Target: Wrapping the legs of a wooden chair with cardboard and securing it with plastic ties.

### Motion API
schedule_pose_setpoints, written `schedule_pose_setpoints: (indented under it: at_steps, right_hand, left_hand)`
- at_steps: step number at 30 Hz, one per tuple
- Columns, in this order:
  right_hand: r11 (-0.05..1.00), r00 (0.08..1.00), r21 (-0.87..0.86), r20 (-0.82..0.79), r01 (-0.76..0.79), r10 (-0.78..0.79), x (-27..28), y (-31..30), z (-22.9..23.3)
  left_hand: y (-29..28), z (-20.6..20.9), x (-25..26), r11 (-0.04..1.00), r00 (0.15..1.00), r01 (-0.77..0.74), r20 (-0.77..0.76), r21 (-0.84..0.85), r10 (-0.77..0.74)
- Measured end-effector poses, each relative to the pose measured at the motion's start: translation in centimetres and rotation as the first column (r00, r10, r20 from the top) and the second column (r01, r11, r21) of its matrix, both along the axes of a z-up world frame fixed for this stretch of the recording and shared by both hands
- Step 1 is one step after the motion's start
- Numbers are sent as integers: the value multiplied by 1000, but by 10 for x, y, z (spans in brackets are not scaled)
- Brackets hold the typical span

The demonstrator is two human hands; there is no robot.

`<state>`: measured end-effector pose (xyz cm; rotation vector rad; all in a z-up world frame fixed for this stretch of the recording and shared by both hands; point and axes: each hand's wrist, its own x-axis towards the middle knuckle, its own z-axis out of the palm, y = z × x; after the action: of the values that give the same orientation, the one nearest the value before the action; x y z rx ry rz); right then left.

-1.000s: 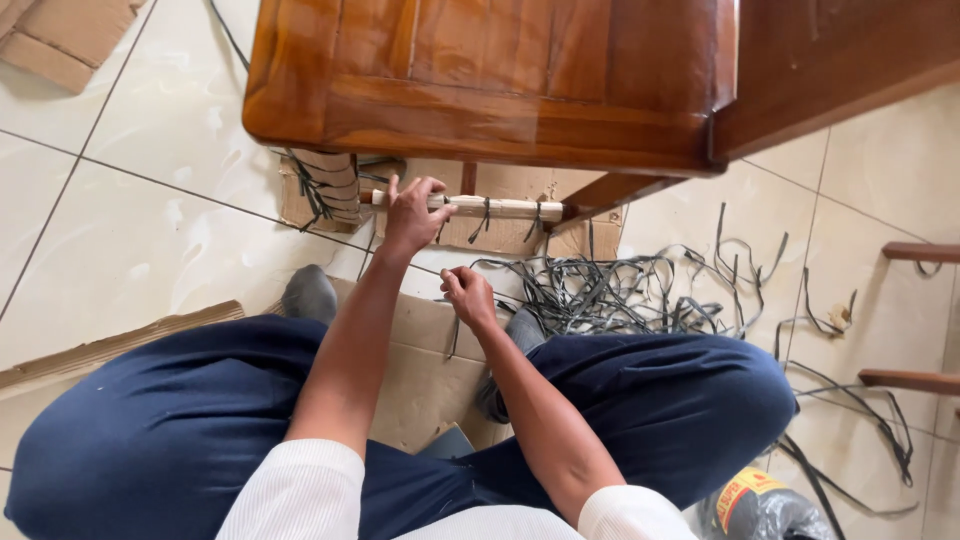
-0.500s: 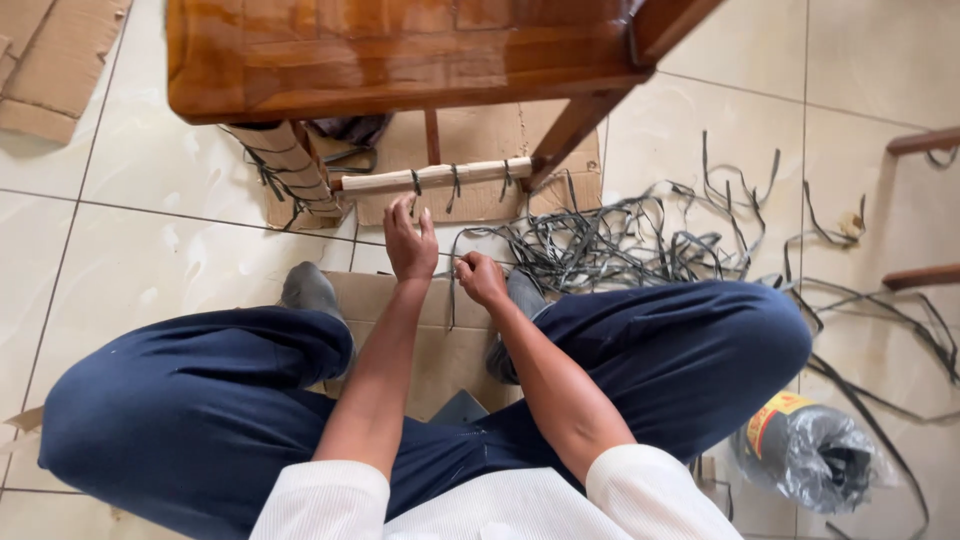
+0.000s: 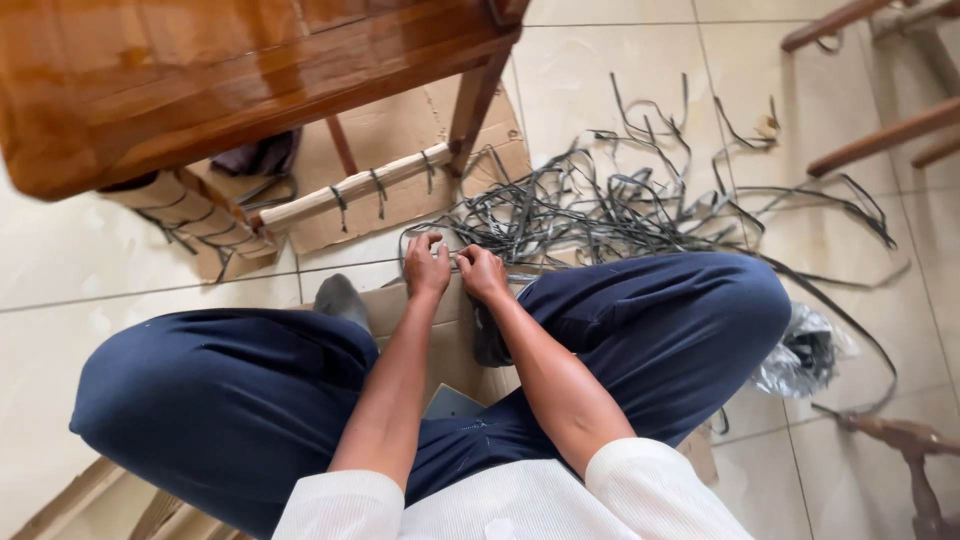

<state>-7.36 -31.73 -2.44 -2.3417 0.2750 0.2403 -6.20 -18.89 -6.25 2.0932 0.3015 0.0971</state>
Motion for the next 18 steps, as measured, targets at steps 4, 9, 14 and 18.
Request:
schedule_pose_setpoints:
  at_steps: [4, 9, 14, 18]
  right_hand:
    - [989, 989, 26, 29, 144, -145, -7, -18, -2]
    - [955, 949, 35, 102, 296, -298, -1, -25, -10]
    - [948, 936, -66, 194, 312, -295, 16, -42, -36]
    - [888, 899, -176, 200, 425, -390, 49, -91, -80]
  left_hand:
    - [-26, -10, 3, 997, 998, 59, -17, -40, -59]
    - [-43, -11, 3, 989, 993, 114, -30, -93, -118]
    - [-23, -16, -7, 988, 990, 136, -38, -68, -139]
    - [1, -53, -17, 998, 989, 58, -133, -39, -63]
